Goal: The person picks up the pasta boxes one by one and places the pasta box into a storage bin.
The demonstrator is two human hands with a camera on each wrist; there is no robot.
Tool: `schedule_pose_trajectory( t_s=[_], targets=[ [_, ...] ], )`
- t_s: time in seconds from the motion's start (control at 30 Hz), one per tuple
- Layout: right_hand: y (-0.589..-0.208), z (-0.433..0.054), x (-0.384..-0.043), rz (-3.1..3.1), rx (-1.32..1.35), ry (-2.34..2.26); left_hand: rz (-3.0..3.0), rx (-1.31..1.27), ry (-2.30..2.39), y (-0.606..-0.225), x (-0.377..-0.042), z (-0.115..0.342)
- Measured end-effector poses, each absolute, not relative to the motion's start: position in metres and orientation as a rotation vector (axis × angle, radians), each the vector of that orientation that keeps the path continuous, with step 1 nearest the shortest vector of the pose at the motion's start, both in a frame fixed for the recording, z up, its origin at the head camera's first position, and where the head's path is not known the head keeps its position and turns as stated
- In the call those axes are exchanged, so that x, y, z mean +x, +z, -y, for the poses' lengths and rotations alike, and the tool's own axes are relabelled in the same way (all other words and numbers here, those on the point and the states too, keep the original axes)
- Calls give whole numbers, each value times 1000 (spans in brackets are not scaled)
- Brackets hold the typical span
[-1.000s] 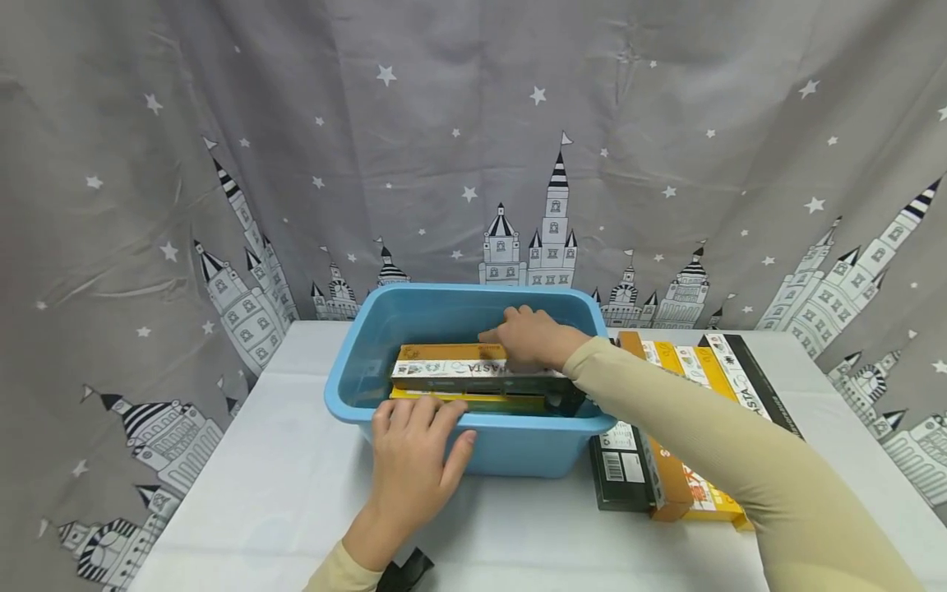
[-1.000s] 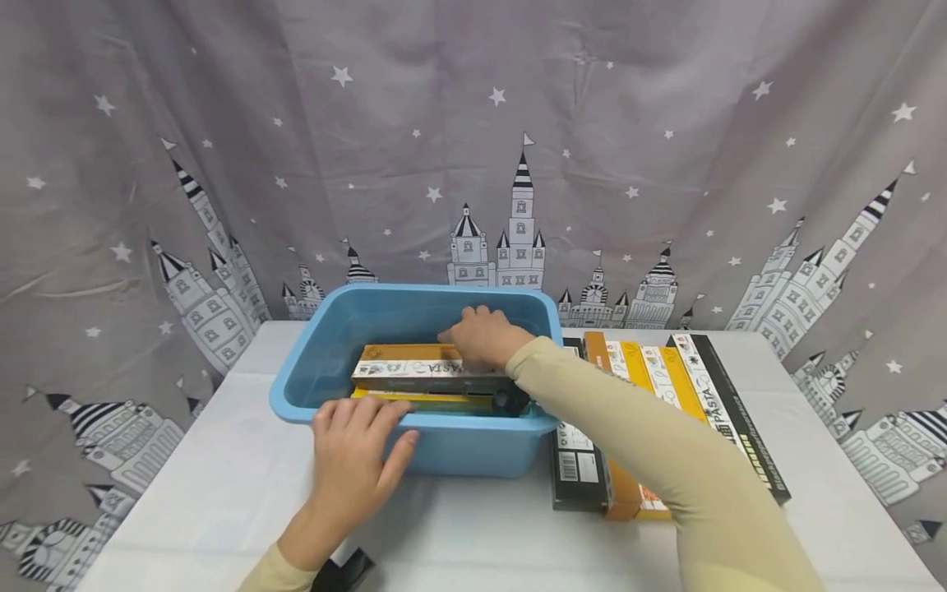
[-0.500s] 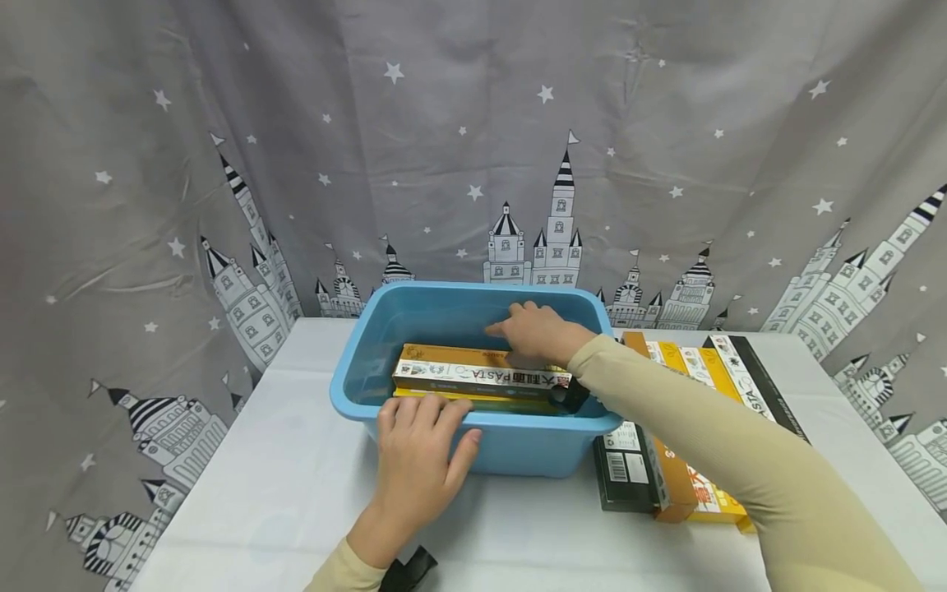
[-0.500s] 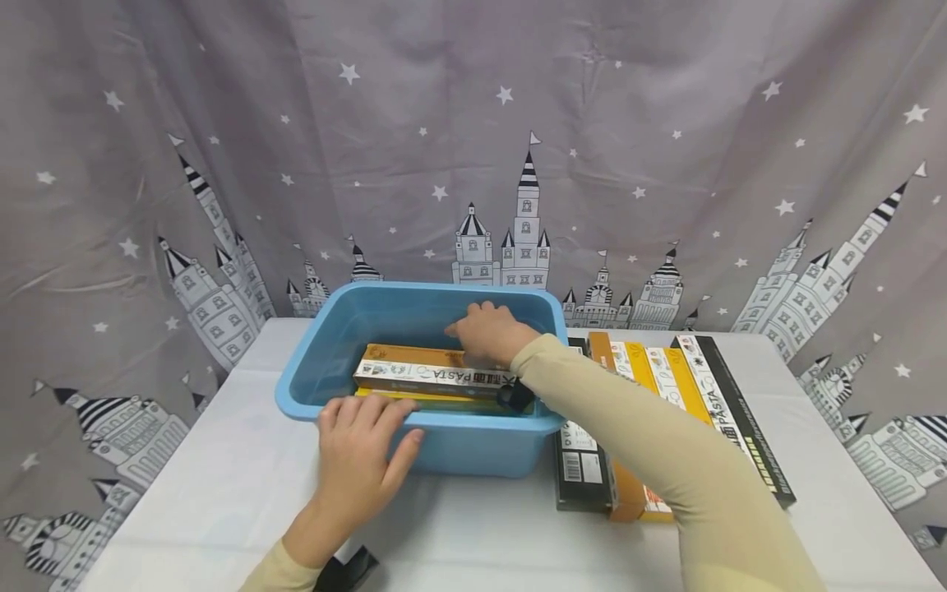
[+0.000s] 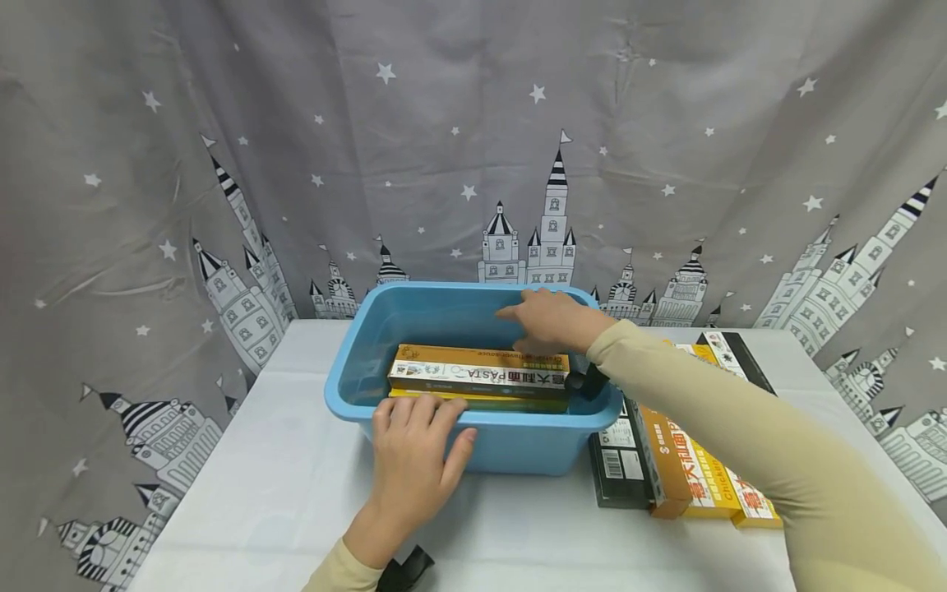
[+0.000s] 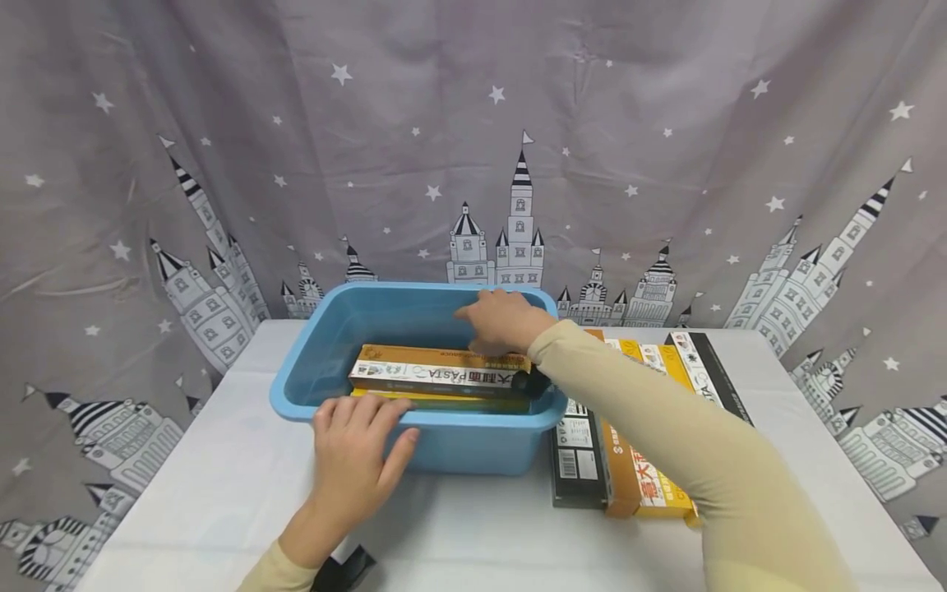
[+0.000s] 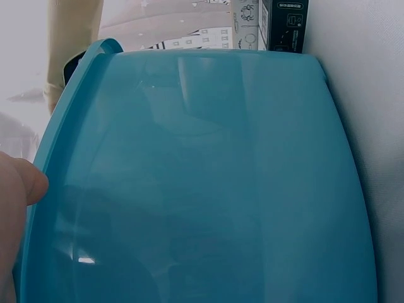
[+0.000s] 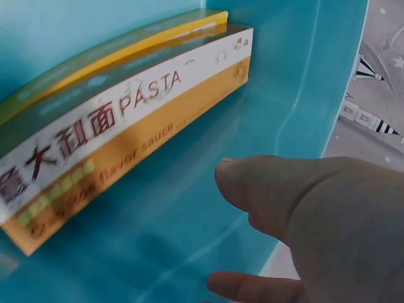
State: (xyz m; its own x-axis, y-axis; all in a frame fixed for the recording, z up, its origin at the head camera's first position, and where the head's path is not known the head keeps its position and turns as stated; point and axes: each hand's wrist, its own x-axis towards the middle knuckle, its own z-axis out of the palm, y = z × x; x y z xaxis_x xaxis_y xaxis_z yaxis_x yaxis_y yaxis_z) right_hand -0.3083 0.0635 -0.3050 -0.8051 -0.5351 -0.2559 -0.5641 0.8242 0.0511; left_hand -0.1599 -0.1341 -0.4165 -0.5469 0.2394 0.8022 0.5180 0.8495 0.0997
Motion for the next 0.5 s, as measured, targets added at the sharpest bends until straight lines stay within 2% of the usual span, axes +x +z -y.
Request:
schedule_pose_trajectory(
  t_s=[0.5],
  targets=[
    [-281,-150,-289,-2975,-899,85,2162,-541,-413,-416,-160,133]
  ],
)
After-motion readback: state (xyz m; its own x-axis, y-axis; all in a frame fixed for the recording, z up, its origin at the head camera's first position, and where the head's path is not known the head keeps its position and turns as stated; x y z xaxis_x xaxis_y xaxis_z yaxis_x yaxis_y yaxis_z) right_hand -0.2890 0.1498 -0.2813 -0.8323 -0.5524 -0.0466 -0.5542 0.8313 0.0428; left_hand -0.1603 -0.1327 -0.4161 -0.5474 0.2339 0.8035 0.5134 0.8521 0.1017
